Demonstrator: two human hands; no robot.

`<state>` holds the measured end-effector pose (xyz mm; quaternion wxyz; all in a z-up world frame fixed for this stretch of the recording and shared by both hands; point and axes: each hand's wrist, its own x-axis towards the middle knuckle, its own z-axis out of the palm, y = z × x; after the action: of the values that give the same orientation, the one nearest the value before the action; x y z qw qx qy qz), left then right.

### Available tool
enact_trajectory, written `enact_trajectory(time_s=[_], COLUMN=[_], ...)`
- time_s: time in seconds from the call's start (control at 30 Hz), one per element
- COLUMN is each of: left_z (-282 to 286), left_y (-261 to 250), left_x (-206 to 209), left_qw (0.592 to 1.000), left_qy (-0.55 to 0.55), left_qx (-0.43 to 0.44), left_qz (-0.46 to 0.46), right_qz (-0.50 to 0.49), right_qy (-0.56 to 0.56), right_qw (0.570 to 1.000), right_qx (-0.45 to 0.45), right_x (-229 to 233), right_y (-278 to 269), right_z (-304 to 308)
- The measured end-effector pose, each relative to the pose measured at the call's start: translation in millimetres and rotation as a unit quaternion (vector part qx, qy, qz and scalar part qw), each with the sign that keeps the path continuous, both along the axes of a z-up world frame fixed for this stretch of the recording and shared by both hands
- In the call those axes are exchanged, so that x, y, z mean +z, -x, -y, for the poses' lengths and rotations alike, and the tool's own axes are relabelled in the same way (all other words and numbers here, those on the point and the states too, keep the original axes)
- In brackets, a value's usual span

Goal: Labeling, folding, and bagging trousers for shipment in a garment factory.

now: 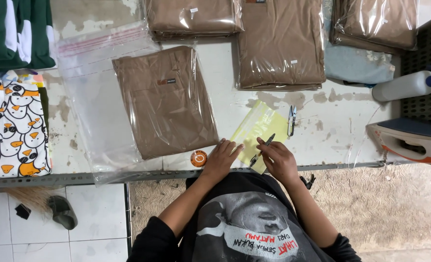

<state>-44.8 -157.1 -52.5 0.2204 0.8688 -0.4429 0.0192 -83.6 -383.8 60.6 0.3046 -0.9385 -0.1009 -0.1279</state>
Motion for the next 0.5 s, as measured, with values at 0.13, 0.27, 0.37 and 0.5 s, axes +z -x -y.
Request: enact_trajectory(time_s=[0.13,0.27,0.37,0.5], left_z=[-3,-1,-5,-8], left_y=[3,-4,-5,-5], left_x=[6,15,10,6], left_qw=[0.999,0.997,0.998,1.0], left_qy=[0.005,-0.017,-0.022,-0.019], left_qx=[0.035,0.028,0.0,-0.004], left_qz=[-0.026,-0.068,-0.056,-0.018], right_qz=[-0.002,0.013,0.004,-0.041], right_qy=[0.018,0.041,0.035,0.041], right_qw=[1.0,0.999,0.999,0.998], right_qx=[0.001,0.0,-0.005,-0.023], right_x=[1,0,5,-9], right_y=[-1,2,4,13], right_z=[-4,-8,-11,-6])
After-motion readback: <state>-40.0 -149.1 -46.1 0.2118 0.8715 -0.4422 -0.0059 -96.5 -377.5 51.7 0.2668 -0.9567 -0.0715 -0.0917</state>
